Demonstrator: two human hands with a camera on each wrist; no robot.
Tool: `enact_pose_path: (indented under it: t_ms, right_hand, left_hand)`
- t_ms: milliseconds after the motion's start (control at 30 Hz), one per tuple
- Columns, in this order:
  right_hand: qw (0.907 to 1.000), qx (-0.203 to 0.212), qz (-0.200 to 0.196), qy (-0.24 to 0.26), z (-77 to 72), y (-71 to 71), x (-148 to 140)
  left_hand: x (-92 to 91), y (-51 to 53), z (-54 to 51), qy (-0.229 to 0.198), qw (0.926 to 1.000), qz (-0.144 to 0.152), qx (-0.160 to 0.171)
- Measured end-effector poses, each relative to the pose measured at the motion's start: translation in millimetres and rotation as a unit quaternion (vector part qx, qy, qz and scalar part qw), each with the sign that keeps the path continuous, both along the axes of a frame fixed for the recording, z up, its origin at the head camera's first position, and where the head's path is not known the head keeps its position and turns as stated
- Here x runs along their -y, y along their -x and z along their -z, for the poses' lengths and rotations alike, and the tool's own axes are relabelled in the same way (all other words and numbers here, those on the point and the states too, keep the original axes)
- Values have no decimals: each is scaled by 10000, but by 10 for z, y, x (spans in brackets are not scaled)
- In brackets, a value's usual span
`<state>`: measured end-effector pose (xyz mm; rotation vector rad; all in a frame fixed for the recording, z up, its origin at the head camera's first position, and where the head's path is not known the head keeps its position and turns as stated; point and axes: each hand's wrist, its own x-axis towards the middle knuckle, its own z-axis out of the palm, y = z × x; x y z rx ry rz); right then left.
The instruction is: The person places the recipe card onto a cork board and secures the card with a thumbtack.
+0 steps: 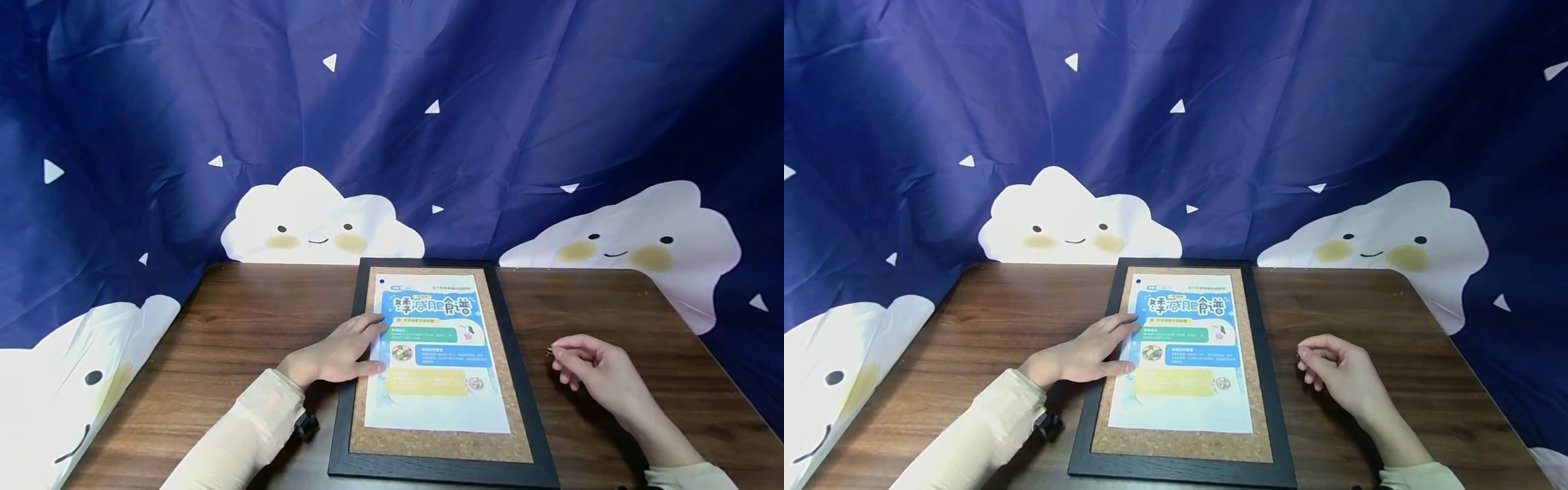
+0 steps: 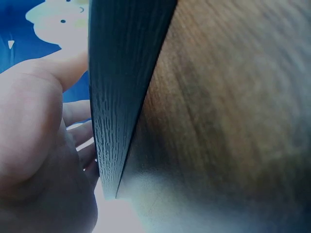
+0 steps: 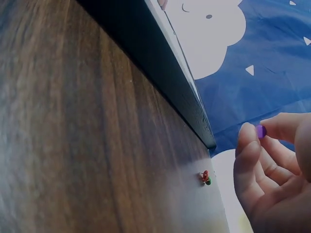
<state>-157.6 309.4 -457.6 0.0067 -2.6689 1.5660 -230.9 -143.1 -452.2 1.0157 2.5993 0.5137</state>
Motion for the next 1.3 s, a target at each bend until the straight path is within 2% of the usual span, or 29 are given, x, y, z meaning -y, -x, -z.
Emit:
enact_pose_path:
  t_ms: [333, 600, 800, 967, 1100, 1300]
  right_hand:
    - [9986, 286, -229, 385, -23, -18, 48]
    - [9980, 281, -115, 557, -67, 10, 85]
    - [9975, 399, 123, 571, -80, 32, 115]
    - [9928, 516, 175, 1067, -51, 52, 121]
    - [9888, 576, 22, 1376, -22, 62, 128]
    - [9921, 625, -208, 1069, -29, 80, 176]
  left_hand:
    - [-6, 1, -8, 22, 10000, -7, -7]
    - [4, 12, -3, 27, 10000, -11, 1]
    - [3, 14, -4, 4, 10000, 16, 9]
    - [7, 10, 5, -49, 10000, 50, -9]
    - [12, 3, 10, -67, 10000, 59, 24]
    - [20, 3, -1, -75, 9999, 65, 38]
